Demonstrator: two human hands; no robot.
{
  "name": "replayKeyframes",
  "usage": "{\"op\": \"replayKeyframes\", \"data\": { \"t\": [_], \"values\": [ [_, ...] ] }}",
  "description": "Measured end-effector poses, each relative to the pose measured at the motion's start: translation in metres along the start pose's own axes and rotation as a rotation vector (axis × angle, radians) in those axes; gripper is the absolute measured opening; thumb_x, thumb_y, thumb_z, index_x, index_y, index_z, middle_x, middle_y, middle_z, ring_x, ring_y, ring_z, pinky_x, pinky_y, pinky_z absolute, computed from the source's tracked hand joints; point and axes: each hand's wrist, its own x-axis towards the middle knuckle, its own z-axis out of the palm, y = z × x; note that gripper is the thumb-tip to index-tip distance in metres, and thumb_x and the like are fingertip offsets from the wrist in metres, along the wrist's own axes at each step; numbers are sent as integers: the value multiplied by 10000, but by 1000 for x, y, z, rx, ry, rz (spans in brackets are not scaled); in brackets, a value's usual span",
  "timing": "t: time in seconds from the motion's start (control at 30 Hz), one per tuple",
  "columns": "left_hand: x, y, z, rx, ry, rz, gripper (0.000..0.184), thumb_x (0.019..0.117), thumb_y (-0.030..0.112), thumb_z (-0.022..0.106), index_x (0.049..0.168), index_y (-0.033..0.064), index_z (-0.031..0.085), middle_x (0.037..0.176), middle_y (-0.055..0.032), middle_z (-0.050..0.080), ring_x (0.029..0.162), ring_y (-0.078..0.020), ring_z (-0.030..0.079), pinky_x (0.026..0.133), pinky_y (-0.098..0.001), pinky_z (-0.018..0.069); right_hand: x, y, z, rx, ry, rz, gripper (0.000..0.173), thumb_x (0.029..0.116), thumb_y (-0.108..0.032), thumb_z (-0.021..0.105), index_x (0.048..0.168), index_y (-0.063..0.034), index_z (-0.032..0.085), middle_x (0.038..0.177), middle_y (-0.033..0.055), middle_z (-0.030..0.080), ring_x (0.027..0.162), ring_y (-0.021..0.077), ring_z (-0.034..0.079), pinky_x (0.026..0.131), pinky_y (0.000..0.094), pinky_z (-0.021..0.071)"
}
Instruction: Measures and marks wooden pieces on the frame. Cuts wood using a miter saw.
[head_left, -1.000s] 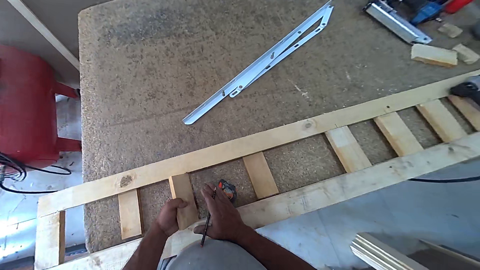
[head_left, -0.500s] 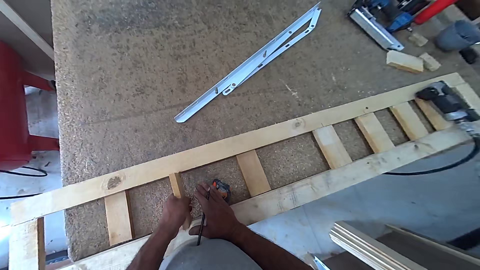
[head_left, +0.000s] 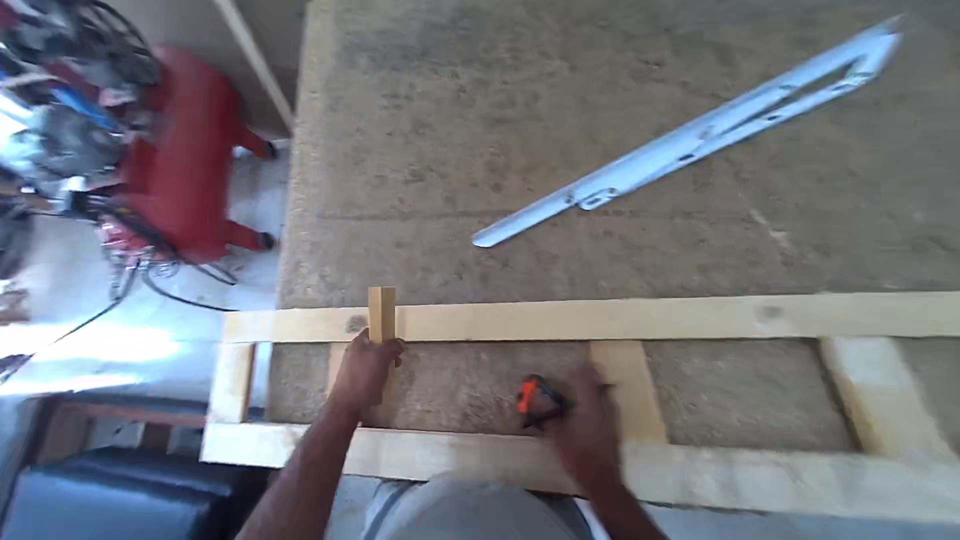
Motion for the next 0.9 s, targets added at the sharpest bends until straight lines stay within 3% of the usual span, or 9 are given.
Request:
{"op": "replayKeyframes", "data": {
  "t": [0.07,0.13,0.2,0.3,0.4,0.5,0.67,0.83,0.9],
  "values": [
    [8,-25,-20,307,264,-51,481,952,332,698,1315,40,578,989,-200,688,873,-348,678,772,-570,556,9,27,-15,-152,28,241,787,921,-434,717,1479,58,461,1514,377,409,1390,550,431,1128,657,396],
    [20,-56,-32,539,414,-149,663,880,424,745,1368,20,549,1175,-241,666,1087,-404,664,926,-611,538,14,56,-22,-321,70,408,875,851,-476,791,1478,34,456,1396,388,493,1258,571,526,1023,686,458],
    [31,-84,-32,688,431,-216,916,785,549,792,1462,14,486,1361,-247,589,1266,-403,583,1039,-585,488,15,67,-27,-413,33,465,947,824,-563,788,1486,21,447,1311,382,556,1200,562,568,988,681,478],
    [34,-101,-24,798,419,-228,1213,663,656,831,1576,34,330,1449,-252,524,1331,-400,532,1065,-573,474,19,63,-29,-474,-40,486,1040,773,-587,813,1516,10,396,1286,385,565,1184,553,581,963,659,500],
    [36,-101,-23,824,373,-235,1235,675,505,863,1624,65,207,1449,-262,515,1328,-410,531,1057,-571,483,28,70,-31,-465,-80,517,1075,735,-552,850,1522,18,390,1322,383,546,1217,545,566,988,645,494],
    [36,-99,-29,844,341,-225,1148,715,396,831,1626,84,205,1415,-242,555,1289,-398,572,1023,-565,511,37,81,-41,-438,-170,498,1046,697,-535,878,1468,26,450,1312,362,565,1195,529,586,983,651,497],
    [31,-90,-41,851,327,-189,1188,652,409,867,1618,102,247,1436,-235,532,1297,-397,561,1016,-577,512,49,87,-48,-440,-283,518,1043,656,-527,911,1421,30,471,1292,342,574,1158,507,609,961,645,507],
    [17,-79,-37,902,383,-150,1083,703,364,816,1618,139,283,1421,-222,547,1270,-394,575,1010,-578,500,49,83,-53,-434,-260,519,1125,621,-526,931,1453,39,428,1263,342,586,1136,503,620,942,638,519],
    [17,-88,-40,840,360,-139,1114,674,373,844,1613,128,296,1411,-236,549,1269,-403,570,1022,-570,497,45,94,-53,-402,-266,517,1155,610,-530,940,1472,25,409,1256,332,595,1144,491,620,948,637,519]
  ]
}}
